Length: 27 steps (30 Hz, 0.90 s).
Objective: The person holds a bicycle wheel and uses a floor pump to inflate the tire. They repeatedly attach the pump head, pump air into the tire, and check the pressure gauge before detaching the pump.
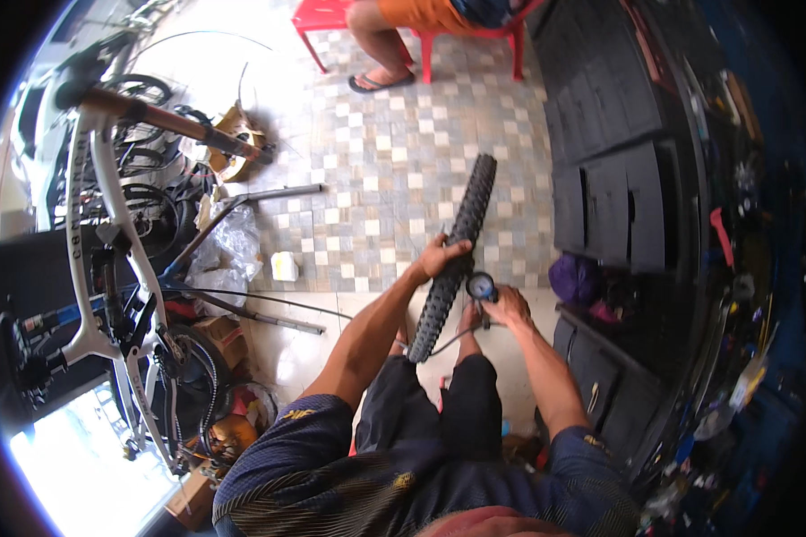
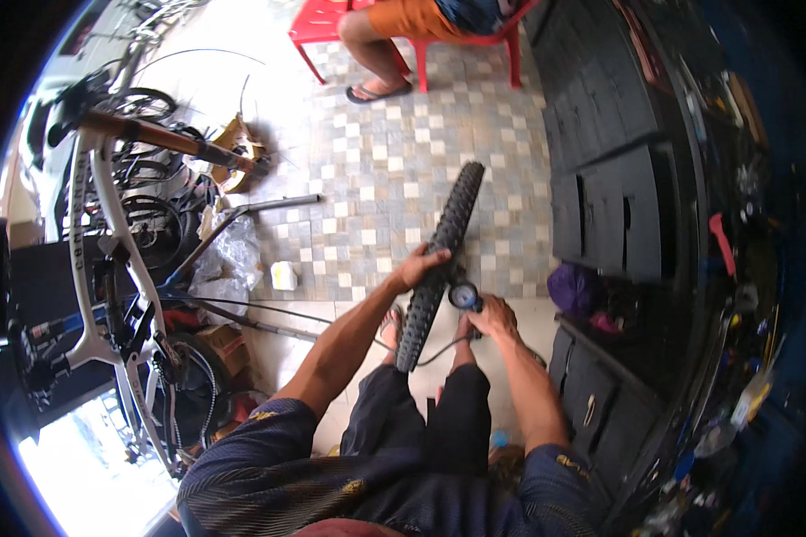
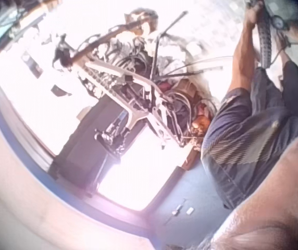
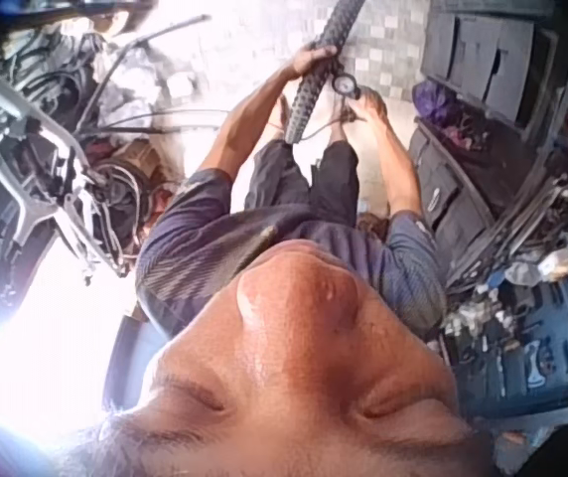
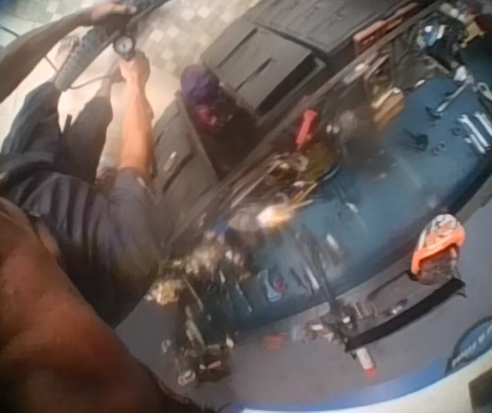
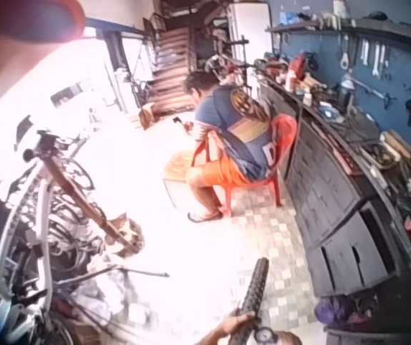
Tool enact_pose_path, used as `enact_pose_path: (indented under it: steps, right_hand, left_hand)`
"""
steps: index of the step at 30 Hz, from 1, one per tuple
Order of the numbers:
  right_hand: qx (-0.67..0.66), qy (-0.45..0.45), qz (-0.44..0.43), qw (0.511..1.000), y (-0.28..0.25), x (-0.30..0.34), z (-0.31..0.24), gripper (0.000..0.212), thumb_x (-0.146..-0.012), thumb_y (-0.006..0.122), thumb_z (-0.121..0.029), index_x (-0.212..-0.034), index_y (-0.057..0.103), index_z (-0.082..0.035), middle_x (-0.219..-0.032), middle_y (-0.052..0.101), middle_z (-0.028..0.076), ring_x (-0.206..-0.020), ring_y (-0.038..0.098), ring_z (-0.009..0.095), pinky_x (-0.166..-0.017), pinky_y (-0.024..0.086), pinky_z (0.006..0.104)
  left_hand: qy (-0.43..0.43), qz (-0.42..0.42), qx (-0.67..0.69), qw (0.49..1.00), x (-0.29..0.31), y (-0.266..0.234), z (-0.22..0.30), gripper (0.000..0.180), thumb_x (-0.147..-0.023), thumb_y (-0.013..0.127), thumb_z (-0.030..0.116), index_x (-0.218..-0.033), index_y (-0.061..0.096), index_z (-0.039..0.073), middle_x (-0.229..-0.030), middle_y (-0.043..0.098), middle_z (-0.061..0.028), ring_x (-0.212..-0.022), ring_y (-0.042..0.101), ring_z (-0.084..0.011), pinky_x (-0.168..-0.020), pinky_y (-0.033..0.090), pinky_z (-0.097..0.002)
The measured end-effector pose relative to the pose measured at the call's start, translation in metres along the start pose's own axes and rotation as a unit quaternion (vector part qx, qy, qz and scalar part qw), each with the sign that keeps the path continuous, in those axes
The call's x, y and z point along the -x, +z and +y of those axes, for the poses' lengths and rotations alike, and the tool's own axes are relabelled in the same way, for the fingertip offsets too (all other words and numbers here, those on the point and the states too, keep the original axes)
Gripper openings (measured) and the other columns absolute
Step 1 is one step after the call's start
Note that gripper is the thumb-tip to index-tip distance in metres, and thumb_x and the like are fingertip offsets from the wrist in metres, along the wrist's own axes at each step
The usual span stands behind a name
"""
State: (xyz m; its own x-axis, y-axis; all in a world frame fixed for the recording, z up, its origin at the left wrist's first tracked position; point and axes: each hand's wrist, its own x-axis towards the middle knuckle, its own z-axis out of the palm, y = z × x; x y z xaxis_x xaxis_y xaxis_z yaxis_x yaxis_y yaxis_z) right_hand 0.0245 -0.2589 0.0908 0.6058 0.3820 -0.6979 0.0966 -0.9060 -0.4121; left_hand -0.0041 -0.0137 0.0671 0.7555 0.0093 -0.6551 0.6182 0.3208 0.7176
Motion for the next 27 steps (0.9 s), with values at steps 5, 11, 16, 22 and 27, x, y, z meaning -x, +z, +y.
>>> enact_pose_path:
  steps: [5, 11, 16, 22, 27]
  right_hand:
    - [-0.001, 0.013, -0.037, 0.999, -0.011, 0.004, -0.007, 0.042, -0.083, 0.071, -0.04, -0.114, 0.073, -0.012, -0.113, 0.073, 0.019, -0.109, 0.067, 0.041, -0.094, 0.055, 0.0486]
    - [-0.023, 0.011, -0.023, 0.999, -0.012, -0.001, -0.004, 0.043, -0.082, 0.073, -0.039, -0.117, 0.073, -0.013, -0.112, 0.074, 0.018, -0.107, 0.069, 0.04, -0.093, 0.056, 0.0486]
    - [-0.025, 0.005, 0.004, 1.0, -0.015, -0.003, -0.009, 0.042, -0.083, 0.072, -0.038, -0.115, 0.073, -0.012, -0.112, 0.074, 0.018, -0.107, 0.069, 0.04, -0.093, 0.056, 0.048]
    - [-0.041, 0.01, -0.024, 0.999, -0.014, -0.014, 0.001, 0.043, -0.082, 0.074, -0.037, -0.115, 0.073, -0.01, -0.112, 0.074, 0.019, -0.108, 0.068, 0.04, -0.094, 0.055, 0.0481]
    - [-0.048, -0.016, -0.031, 0.998, -0.01, -0.021, 0.01, 0.044, -0.081, 0.075, -0.037, -0.117, 0.072, -0.011, -0.111, 0.074, 0.019, -0.107, 0.069, 0.04, -0.095, 0.055, 0.0475]
  left_hand:
    - [-0.016, -0.012, 0.034, 0.999, 0.003, -0.001, 0.0, 0.09, -0.08, 0.083, 0.057, -0.132, 0.051, -0.01, -0.113, 0.067, -0.0166, -0.099, 0.067, -0.0222, -0.086, 0.055, -0.0341]
    - [-0.033, 0.017, -0.018, 0.999, -0.005, -0.001, 0.016, 0.098, -0.081, 0.08, 0.059, -0.137, 0.047, -0.014, -0.12, 0.065, -0.0216, -0.102, 0.066, -0.0242, -0.089, 0.053, -0.035]
    - [-0.032, 0.013, -0.067, 0.997, -0.014, -0.008, 0.022, 0.098, -0.081, 0.075, 0.065, -0.132, 0.052, -0.016, -0.118, 0.066, -0.023, -0.103, 0.066, -0.0256, -0.09, 0.052, -0.0352]
    - [-0.03, 0.007, -0.082, 0.996, -0.028, -0.013, 0.013, 0.114, -0.079, 0.076, 0.066, -0.142, 0.04, -0.022, -0.129, 0.061, -0.0295, -0.113, 0.064, -0.0294, -0.099, 0.049, -0.0363]
    - [-0.032, 0.005, -0.064, 0.997, -0.029, -0.012, 0.008, 0.124, -0.078, 0.078, 0.067, -0.146, 0.03, -0.025, -0.135, 0.056, -0.0333, -0.119, 0.062, -0.0315, -0.101, 0.049, -0.0364]
